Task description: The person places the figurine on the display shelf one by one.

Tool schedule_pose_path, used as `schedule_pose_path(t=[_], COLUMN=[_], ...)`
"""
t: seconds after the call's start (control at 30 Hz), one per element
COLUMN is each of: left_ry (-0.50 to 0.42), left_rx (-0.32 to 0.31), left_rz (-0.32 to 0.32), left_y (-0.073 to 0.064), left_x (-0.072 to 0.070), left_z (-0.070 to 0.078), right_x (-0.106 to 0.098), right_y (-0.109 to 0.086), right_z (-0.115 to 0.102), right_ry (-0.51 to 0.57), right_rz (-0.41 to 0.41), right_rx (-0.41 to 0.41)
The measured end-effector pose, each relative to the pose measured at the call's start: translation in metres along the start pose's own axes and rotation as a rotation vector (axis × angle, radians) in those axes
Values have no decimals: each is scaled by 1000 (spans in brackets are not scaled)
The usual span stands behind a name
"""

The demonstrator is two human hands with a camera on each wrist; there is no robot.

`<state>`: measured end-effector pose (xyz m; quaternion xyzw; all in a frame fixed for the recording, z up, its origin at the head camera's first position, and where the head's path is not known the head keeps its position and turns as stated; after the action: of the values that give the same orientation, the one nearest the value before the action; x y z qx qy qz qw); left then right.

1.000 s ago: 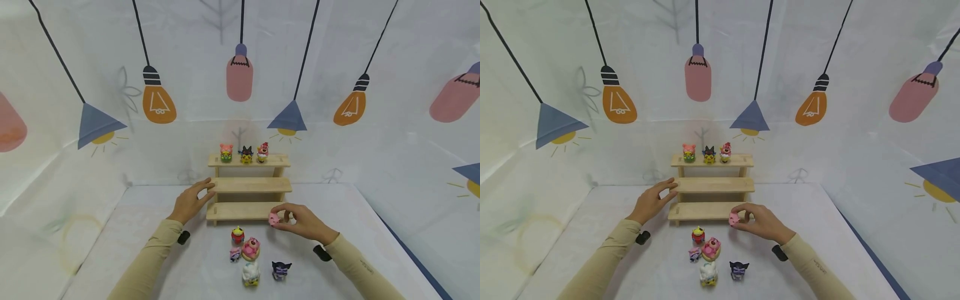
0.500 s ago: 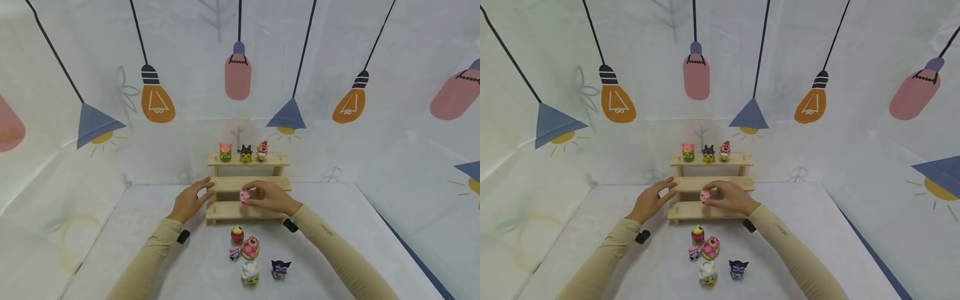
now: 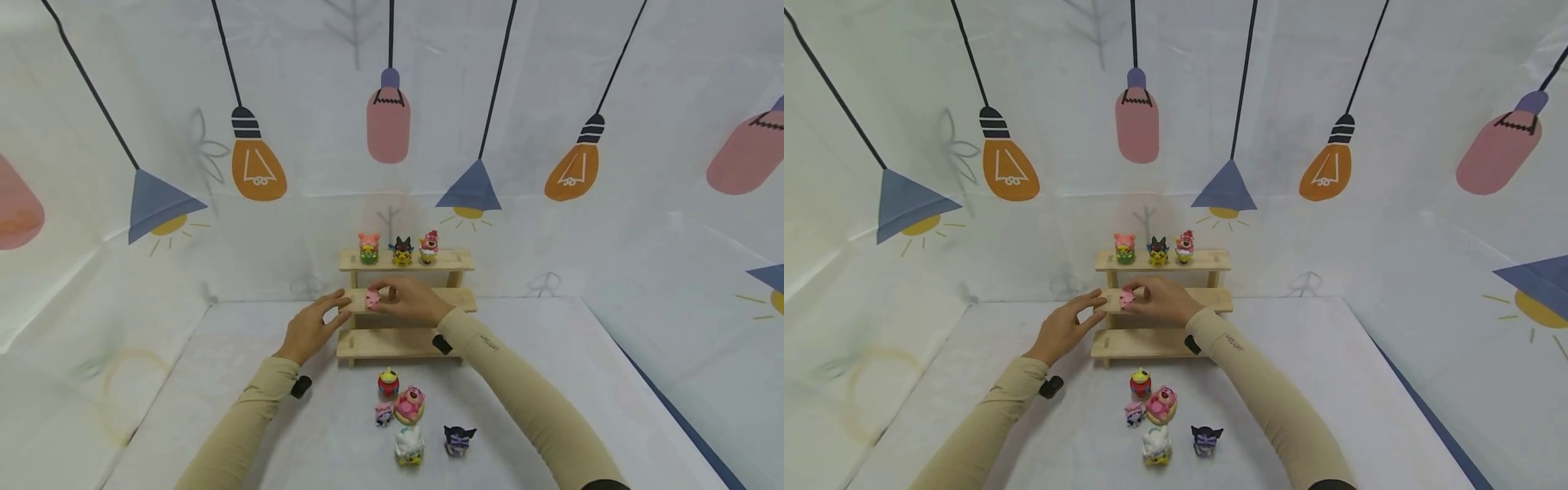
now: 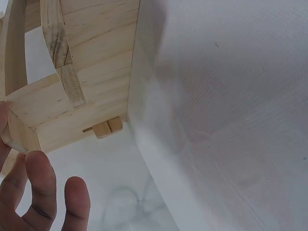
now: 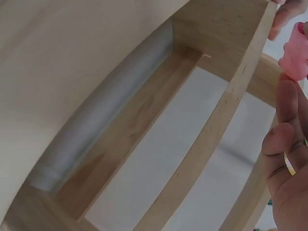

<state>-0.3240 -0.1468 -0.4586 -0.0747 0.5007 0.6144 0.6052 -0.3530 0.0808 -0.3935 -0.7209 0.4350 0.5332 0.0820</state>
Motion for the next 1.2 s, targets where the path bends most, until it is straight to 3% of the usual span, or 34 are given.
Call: schedule_pose_path(t=[0.23,0.77,1.03,1.2], left_ry=[3,-5,-14,-18], left_rx=[-15,-2,0,7], left_rz=[-18,-8,2,22], left_y=[1,2,1,0], left_x=[2,3,4,2], left_z=[-4,-3,-2,-2], right_x=[12,20,7,-6], right_y=[15,15,4,-15], right_z=[2,9,4,-4], right_ry=[-15,28,92,101], right_rz=[-22,-24,3,42], right_rx=[13,14,15,-70])
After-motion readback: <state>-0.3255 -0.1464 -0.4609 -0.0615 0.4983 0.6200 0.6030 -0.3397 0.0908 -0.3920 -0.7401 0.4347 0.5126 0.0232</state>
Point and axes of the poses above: each hand's wrist, its own y-axis towards the middle knuckle, its own x-axis out of the palm, z = x × y, the point moved 4 cm from there along y, towards the middle knuckle, and after that the axes turned 4 degrees about z, right-handed, at the moved point
